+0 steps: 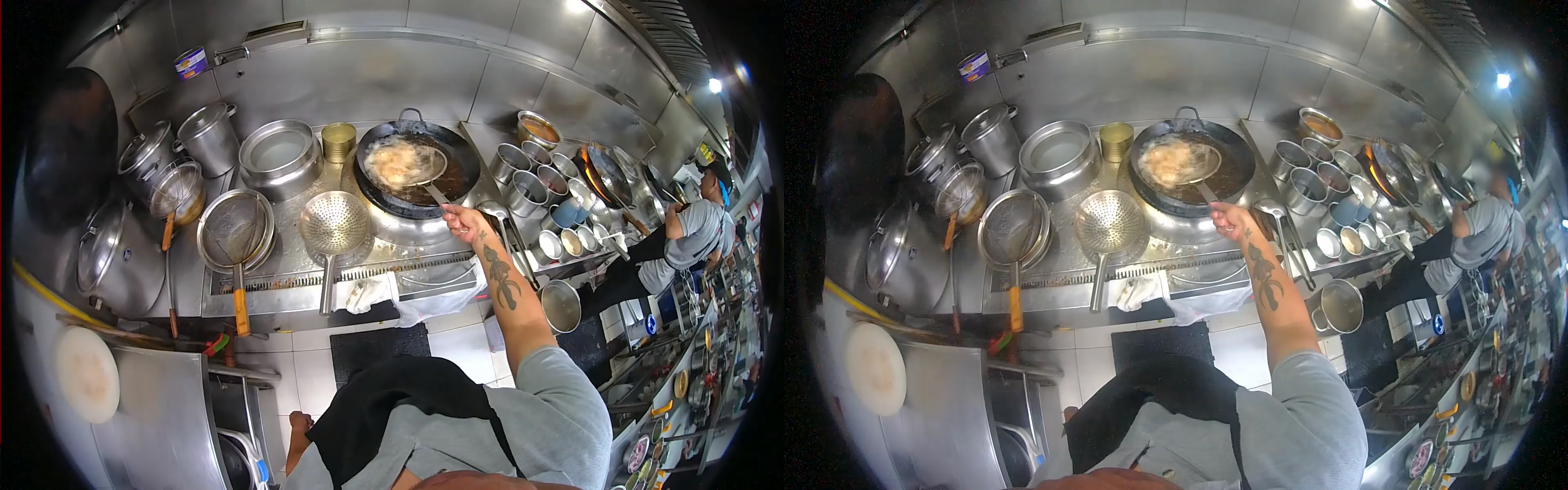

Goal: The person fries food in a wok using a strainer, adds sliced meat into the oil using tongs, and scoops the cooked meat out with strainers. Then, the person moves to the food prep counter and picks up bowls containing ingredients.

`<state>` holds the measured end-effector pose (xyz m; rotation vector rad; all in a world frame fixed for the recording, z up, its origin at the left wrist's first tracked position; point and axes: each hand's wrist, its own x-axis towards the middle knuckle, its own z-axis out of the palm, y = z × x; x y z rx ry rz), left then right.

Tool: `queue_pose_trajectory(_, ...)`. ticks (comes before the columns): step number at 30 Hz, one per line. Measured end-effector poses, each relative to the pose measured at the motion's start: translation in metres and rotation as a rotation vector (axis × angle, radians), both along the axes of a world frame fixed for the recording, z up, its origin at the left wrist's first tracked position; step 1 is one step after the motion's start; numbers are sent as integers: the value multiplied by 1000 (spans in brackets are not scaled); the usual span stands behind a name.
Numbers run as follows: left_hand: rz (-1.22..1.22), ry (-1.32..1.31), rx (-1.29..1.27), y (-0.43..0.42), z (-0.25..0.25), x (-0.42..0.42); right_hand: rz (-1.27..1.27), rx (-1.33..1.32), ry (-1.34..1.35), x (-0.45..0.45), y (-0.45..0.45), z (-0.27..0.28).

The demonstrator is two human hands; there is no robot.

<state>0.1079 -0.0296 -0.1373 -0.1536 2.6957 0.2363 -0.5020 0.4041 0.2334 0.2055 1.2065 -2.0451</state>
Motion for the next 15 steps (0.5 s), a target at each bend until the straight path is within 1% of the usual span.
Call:
queue_pose_trajectory(4,-14,11,26,-3,-2,-4,4,10,22,19,14,15)
queue_pose_trajectory(8,-118,67,-26,1,22,-17,82,13,52,20,47,21)
queue_pose_trajectory(10,-164,98,-61,2,31,-24,43,60,80,27,49,28)
queue_pose_trajectory(12,-122,48,-25,1,30,-31,-27,149,125,36,44,37)
queue_pose_trajectory(15,-52,5,25,-3,21,-35,-54,291,202,40,42,40)
